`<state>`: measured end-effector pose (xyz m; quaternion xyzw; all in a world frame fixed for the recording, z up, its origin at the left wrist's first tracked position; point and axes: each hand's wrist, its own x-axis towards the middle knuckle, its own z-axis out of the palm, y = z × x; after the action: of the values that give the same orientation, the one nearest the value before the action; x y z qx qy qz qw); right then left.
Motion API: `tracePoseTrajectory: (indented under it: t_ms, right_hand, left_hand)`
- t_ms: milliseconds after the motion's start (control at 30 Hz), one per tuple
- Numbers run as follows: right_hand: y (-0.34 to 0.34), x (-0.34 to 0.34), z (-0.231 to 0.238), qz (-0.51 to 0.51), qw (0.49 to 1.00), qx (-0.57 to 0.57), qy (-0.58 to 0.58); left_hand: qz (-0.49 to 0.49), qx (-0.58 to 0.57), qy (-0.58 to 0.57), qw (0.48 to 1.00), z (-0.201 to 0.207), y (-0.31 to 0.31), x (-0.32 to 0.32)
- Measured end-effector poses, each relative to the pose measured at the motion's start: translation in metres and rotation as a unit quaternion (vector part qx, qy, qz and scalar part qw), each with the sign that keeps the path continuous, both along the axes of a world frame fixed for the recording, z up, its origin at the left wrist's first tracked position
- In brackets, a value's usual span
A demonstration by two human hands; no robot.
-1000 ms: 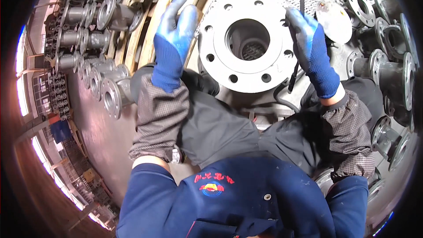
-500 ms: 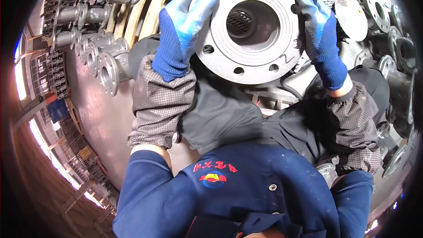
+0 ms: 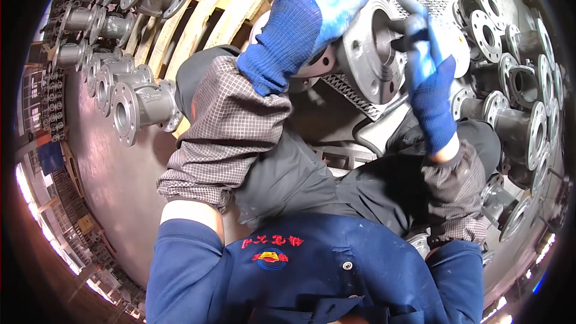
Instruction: The person cleans metal valve bodies by hand using a scraper and a file. They pick up individual metal components, scrape residue from the internal and external surfaces with a tool, and rub the edges with a file before setting them aside.
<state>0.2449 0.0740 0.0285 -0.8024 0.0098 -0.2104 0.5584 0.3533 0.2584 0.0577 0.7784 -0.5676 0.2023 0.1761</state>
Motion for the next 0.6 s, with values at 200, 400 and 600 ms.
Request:
tracePoseTrajectory:
  t_ms: [200, 400, 600]
  right_hand:
    - [-0.027, 0.010, -0.037, -0.105, 0.992, -0.076, 0.011]
    - [-0.064, -0.001, -0.064, -0.190, 0.974, -0.058, 0.108]
    - [-0.056, -0.008, -0.089, -0.240, 0.942, 0.177, 0.155]
  left_hand:
    - [0.121, -0.203, 0.290, 0.927, -0.027, 0.021, 0.035]
    - [0.130, -0.291, 0.707, 0.631, -0.065, -0.018, 0.014]
    - [0.093, -0.244, 0.604, 0.753, -0.119, -0.019, 0.044]
